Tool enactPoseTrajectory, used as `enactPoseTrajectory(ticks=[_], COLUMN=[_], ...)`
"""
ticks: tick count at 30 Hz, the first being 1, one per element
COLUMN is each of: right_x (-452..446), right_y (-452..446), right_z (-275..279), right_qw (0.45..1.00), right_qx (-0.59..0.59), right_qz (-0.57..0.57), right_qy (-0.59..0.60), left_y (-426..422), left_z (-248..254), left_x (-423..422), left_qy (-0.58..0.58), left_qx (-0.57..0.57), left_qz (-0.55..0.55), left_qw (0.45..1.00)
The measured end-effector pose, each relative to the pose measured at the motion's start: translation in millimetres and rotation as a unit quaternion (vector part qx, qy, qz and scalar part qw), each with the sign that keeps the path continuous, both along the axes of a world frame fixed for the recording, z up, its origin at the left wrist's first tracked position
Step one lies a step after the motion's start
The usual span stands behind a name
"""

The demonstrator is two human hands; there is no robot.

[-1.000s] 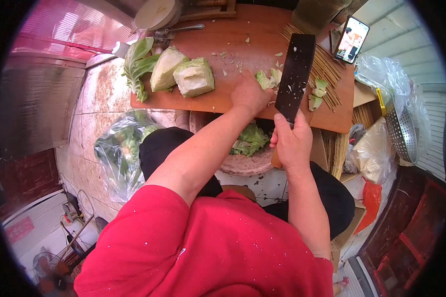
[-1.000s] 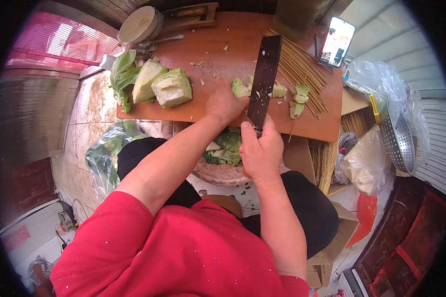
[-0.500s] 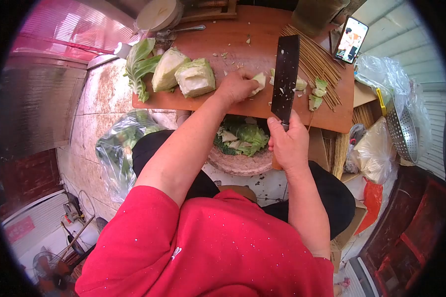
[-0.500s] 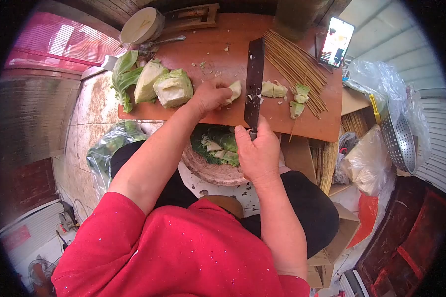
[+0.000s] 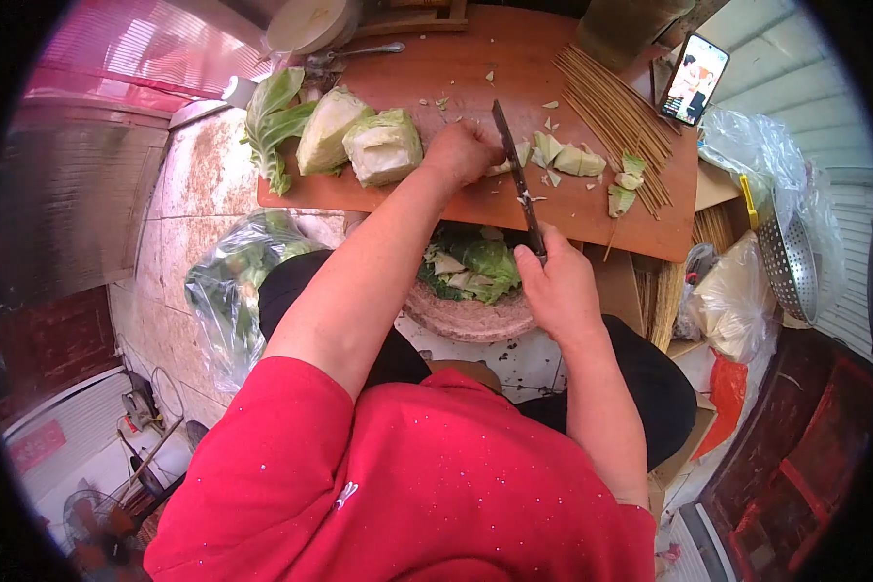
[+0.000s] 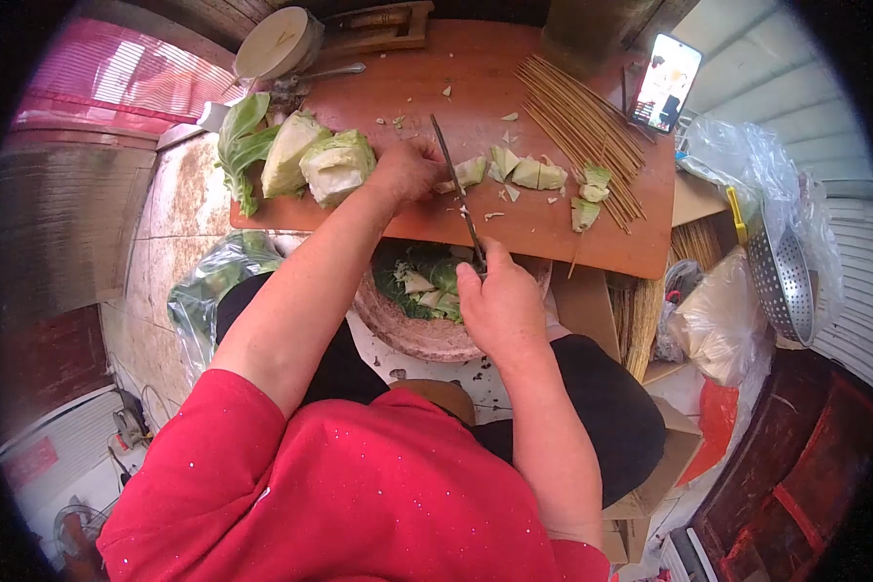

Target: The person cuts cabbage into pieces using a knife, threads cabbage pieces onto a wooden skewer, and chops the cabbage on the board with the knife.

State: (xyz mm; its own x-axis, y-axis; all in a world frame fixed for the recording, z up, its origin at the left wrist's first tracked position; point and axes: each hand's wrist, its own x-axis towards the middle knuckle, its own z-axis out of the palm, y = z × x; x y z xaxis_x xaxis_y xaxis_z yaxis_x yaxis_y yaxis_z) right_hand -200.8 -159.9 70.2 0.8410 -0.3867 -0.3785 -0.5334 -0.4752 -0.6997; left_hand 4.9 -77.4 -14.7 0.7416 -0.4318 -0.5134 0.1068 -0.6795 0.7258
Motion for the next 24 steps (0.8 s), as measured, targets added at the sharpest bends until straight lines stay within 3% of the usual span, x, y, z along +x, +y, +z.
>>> enactPoseTrajectory(ticks=[6, 18, 24], right_x=[1.8, 25.2, 41.9], right_y=[-2.1, -12.7, -28.3], right_z=[-0.1, 13.1, -23.8], right_qw=[0.999, 0.992, 0.988], right_qx=[-0.021, -0.049, -0.042], right_qz=[0.011, 0.063, 0.113], right_qy=[0.022, 0.098, 0.101], left_y=[0.6, 0.4, -0.3], left_z=[-0.7, -4.6, 8.9], left_x=[-2.8, 1.5, -0.2], left_qy=[-0.088, -0.067, -0.078], left_qx=[0.022, 0.018, 0.049], left_qz=[-0.013, -0.042, -0.073], left_qw=[0.996, 0.997, 0.993])
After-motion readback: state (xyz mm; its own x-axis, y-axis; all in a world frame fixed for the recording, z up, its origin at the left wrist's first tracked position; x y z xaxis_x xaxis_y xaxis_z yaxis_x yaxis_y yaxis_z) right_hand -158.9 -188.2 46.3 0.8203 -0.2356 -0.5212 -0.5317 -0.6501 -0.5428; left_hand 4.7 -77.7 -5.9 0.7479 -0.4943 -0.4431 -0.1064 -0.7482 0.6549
